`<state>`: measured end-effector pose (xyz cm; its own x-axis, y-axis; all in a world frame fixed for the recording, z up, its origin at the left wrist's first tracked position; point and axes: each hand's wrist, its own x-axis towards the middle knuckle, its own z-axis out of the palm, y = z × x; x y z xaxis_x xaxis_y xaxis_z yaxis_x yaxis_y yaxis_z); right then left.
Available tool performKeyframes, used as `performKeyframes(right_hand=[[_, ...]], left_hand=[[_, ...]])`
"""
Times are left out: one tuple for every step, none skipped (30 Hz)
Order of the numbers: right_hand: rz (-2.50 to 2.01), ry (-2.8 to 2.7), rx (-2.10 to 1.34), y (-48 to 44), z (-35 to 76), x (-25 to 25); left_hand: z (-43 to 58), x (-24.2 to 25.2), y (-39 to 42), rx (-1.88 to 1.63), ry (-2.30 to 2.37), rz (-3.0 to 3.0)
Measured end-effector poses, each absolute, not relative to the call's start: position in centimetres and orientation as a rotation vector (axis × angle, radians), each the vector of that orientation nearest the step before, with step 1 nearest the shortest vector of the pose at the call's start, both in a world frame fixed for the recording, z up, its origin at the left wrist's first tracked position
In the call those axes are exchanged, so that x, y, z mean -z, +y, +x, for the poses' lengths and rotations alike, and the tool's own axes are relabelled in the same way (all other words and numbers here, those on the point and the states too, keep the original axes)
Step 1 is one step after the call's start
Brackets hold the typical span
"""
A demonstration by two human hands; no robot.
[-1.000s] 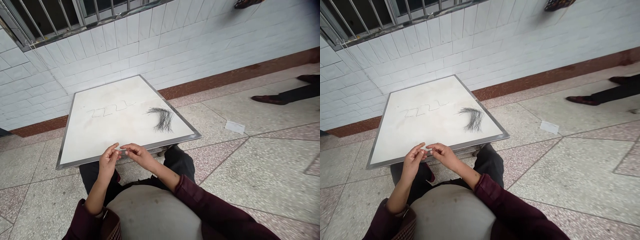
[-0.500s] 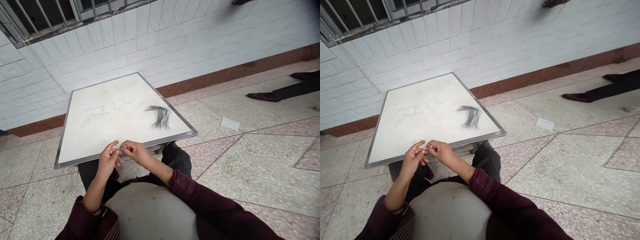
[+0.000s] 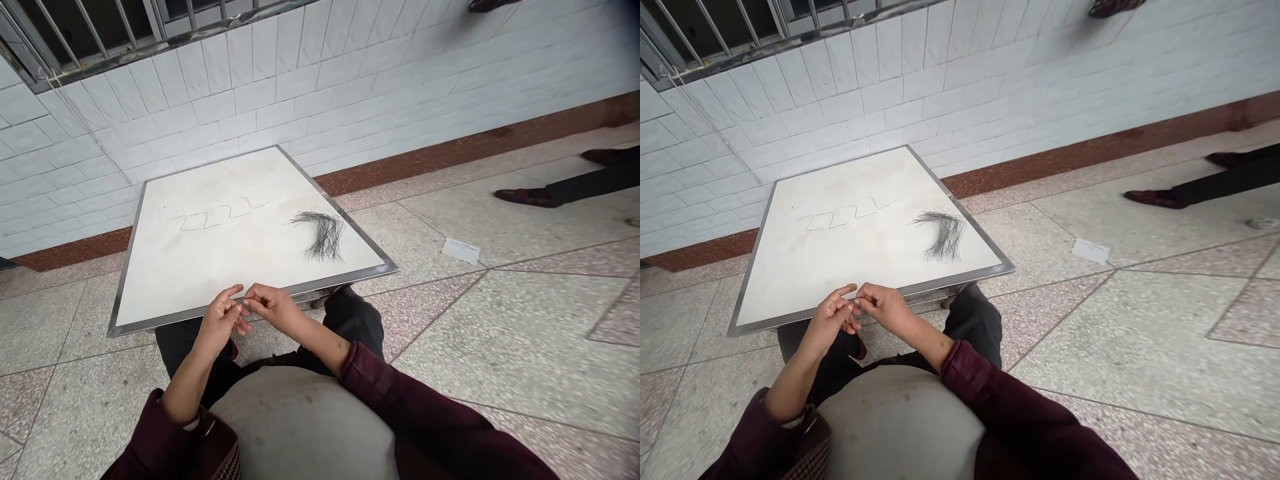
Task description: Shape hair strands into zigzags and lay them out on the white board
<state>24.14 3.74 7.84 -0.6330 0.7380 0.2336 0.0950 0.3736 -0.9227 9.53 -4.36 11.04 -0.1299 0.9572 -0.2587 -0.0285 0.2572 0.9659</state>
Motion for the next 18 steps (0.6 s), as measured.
performKeyframes(right_hand=[[-0.718, -2.025, -1.180, 3.8, 24.3, -7.8], [-0.711, -2.055, -1.094, 3.8, 24.4, -7.8], [-0.700, -2.080, -1.025, 3.9, 24.6, -7.8], [-0.690, -2.095, -0.972, 4.0, 24.7, -7.8], [-0.684, -2.101, -0.930, 4.1, 24.8, -7.8], [-0.679, -2.103, -0.896, 4.2, 24.9, -7.7], [-0.674, -2.102, -0.870, 4.3, 24.9, -7.7], [-0.668, -2.099, -0.851, 4.4, 24.9, -7.7], [-0.662, -2.095, -0.840, 4.4, 24.9, -7.7], [-0.653, -2.093, -0.833, 4.4, 25.0, -7.7], [-0.643, -2.091, -0.826, 4.3, 25.0, -7.8], [-0.631, -2.091, -0.813, 4.3, 25.0, -7.9], [-0.616, -2.094, -0.792, 4.3, 25.1, -8.0], [-0.599, -2.105, -0.762, 4.2, 25.1, -8.1], [-0.581, -2.123, -0.720, 4.2, 25.2, -8.1], [-0.561, -2.149, -0.668, 4.2, 25.3, -8.2], [-0.543, -2.179, -0.611, 4.2, 25.4, -8.3], [-0.530, -2.208, -0.555, 4.2, 25.5, -8.4]], left_hand=[[9.5, -11.2, -4.4, -1.093, 1.402, 0.914], [9.5, -11.4, -4.4, -1.075, 1.394, 0.893], [9.4, -11.7, -4.5, -1.058, 1.385, 0.872], [9.3, -11.9, -4.6, -1.042, 1.372, 0.852], [9.2, -12.2, -4.7, -1.031, 1.357, 0.833], [9.0, -12.5, -4.8, -1.022, 1.340, 0.814], [8.8, -12.7, -4.9, -1.019, 1.321, 0.798], [8.6, -12.8, -4.9, -1.022, 1.299, 0.785], [8.4, -12.9, -5.0, -1.029, 1.276, 0.773], [8.2, -13.0, -5.1, -1.040, 1.253, 0.761], [8.1, -12.9, -5.2, -1.053, 1.229, 0.745], [7.9, -12.9, -5.2, -1.067, 1.202, 0.725], [7.8, -12.9, -5.2, -1.080, 1.174, 0.700], [7.7, -12.9, -5.3, -1.090, 1.148, 0.670], [7.6, -13.0, -5.3, -1.100, 1.125, 0.639], [7.5, -13.1, -5.3, -1.109, 1.107, 0.610], [7.5, -13.2, -5.3, -1.116, 1.094, 0.585], [7.5, -13.4, -5.4, -1.122, 1.085, 0.566]])
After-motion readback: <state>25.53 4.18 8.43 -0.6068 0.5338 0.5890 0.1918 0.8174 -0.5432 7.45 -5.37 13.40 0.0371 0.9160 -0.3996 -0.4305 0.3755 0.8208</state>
